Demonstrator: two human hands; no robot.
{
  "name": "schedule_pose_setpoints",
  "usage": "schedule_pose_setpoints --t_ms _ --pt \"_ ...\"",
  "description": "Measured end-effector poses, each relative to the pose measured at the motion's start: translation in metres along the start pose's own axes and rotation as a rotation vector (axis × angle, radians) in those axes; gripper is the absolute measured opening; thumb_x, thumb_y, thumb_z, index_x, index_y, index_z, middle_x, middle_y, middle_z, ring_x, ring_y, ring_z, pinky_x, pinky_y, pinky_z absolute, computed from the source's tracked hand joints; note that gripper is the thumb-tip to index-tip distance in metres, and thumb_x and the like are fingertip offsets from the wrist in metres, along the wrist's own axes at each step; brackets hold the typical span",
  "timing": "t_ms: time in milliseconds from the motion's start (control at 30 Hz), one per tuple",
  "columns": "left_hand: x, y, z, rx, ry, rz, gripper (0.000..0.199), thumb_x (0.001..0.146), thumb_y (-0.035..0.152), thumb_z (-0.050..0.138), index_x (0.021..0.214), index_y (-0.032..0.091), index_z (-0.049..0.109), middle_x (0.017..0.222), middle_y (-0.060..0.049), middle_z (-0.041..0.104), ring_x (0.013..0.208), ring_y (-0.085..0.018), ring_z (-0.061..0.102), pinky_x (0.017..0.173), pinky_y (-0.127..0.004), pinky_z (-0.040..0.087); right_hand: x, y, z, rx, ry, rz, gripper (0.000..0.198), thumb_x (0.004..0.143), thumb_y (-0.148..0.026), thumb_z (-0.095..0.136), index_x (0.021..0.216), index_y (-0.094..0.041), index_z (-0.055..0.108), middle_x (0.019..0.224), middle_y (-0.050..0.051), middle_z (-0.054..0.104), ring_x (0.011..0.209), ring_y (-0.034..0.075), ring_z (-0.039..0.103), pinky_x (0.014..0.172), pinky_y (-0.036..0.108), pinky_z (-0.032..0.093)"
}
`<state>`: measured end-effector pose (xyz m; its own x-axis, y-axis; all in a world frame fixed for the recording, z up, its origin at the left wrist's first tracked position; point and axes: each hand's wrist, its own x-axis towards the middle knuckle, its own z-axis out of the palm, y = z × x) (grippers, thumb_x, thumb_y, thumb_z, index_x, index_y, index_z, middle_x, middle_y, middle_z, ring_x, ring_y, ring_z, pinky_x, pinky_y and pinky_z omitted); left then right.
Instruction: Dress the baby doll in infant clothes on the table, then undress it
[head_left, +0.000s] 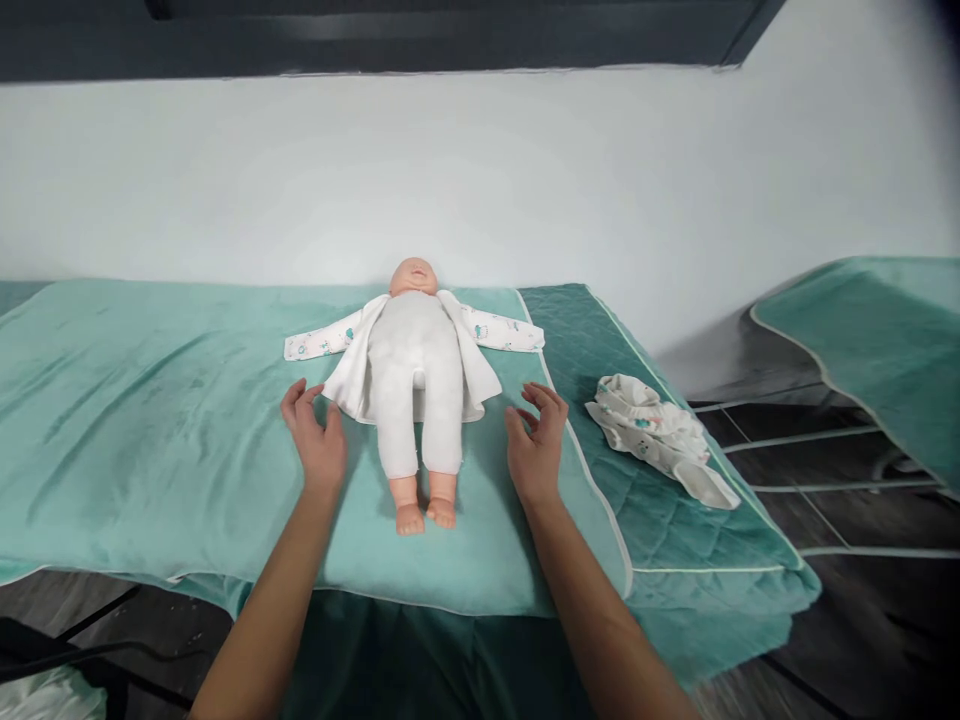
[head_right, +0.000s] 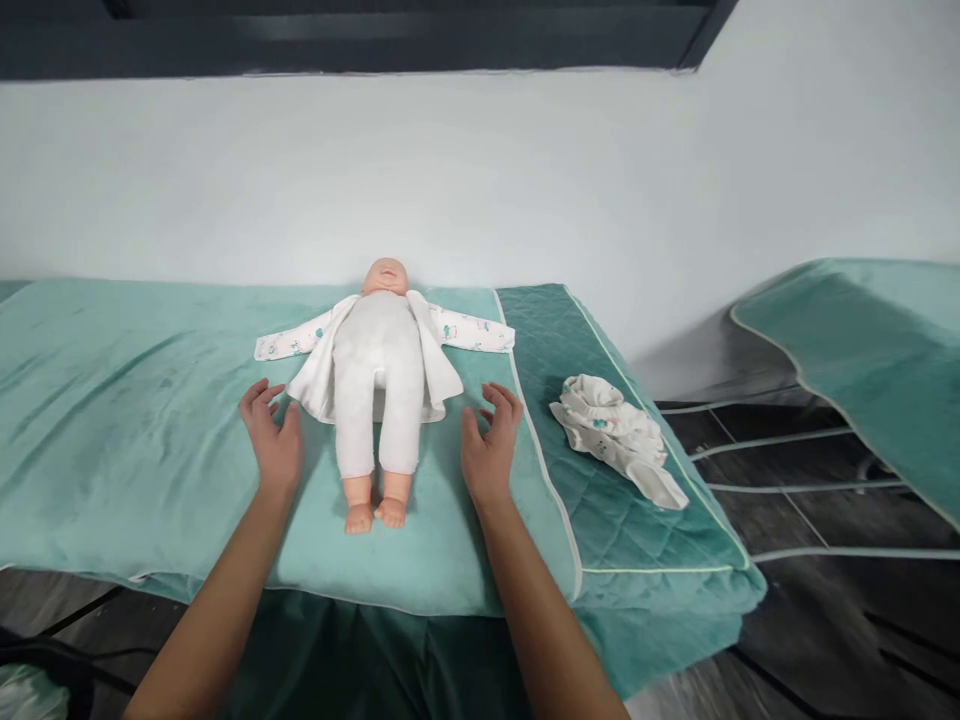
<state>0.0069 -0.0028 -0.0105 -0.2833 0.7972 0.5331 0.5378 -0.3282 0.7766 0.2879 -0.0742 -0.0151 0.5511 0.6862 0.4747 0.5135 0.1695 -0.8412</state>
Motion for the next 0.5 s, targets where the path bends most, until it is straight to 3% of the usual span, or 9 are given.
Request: schedule_pose_setpoints --t_ms 100,200,267,367,500 --pt "0.001 -0.002 0.001 0.001 -0.007 0.019 0.028 0.090 0.017 0.058 0.117 0.021 0.059 0.144 -0.013 0.044 0.139 -0.026 0.043 0.118 -0.047 0.036 0.011 0.014 -0.032 -0.233 -0.023 -0.167 0.040 0.092 -0.031 0.056 0.131 -0.022 0.054 0.141 0.016 0.049 0.134 0.028 0.049 0.106 0.052 0.048" --pt "0.002 -0.003 0.002 -0.005 -0.025 0.039 0.027 0.090 0.017 0.057 0.117 0.021 0.060 0.143 -0.013 0.046 0.137 -0.026 0.046 0.117 -0.048 0.038 0.027 0.031 -0.079 -0.552 -0.011 -0.273 0.043 0.092 -0.030 0.054 0.133 -0.017 0.054 0.146 0.020 0.049 0.138 0.033 0.046 0.112 0.055 0.040" --pt "0.002 -0.002 0.002 0.002 -0.033 0.059 0.026 0.091 0.016 0.056 0.116 0.021 0.060 0.141 -0.013 0.048 0.136 -0.026 0.047 0.117 -0.048 0.039 0.040 0.040 -0.111 -0.801 -0.071 -0.263 0.043 0.093 -0.031 0.052 0.133 -0.016 0.055 0.145 0.021 0.052 0.133 0.037 0.049 0.108 0.055 0.041" --pt "0.002 0.002 0.003 0.027 -0.054 0.132 0.025 0.092 0.016 0.054 0.115 0.021 0.061 0.134 -0.013 0.055 0.131 -0.026 0.051 0.114 -0.048 0.041 0.060 0.043 -0.147 -1.100 -0.228 -0.206 0.032 0.095 -0.035 0.050 0.117 -0.017 0.063 0.120 0.021 0.067 0.112 0.038 0.058 0.096 0.052 0.042" --pt "-0.001 0.008 0.006 0.092 -0.252 0.345 0.028 0.094 0.015 0.049 0.119 0.020 0.062 0.121 -0.011 0.067 0.121 -0.026 0.060 0.109 -0.049 0.045 0.085 0.021 -0.162 -1.194 -0.507 -0.204 0.026 0.095 -0.040 0.050 0.098 -0.020 0.065 0.102 0.018 0.069 0.093 0.034 0.061 0.078 0.043 0.039"
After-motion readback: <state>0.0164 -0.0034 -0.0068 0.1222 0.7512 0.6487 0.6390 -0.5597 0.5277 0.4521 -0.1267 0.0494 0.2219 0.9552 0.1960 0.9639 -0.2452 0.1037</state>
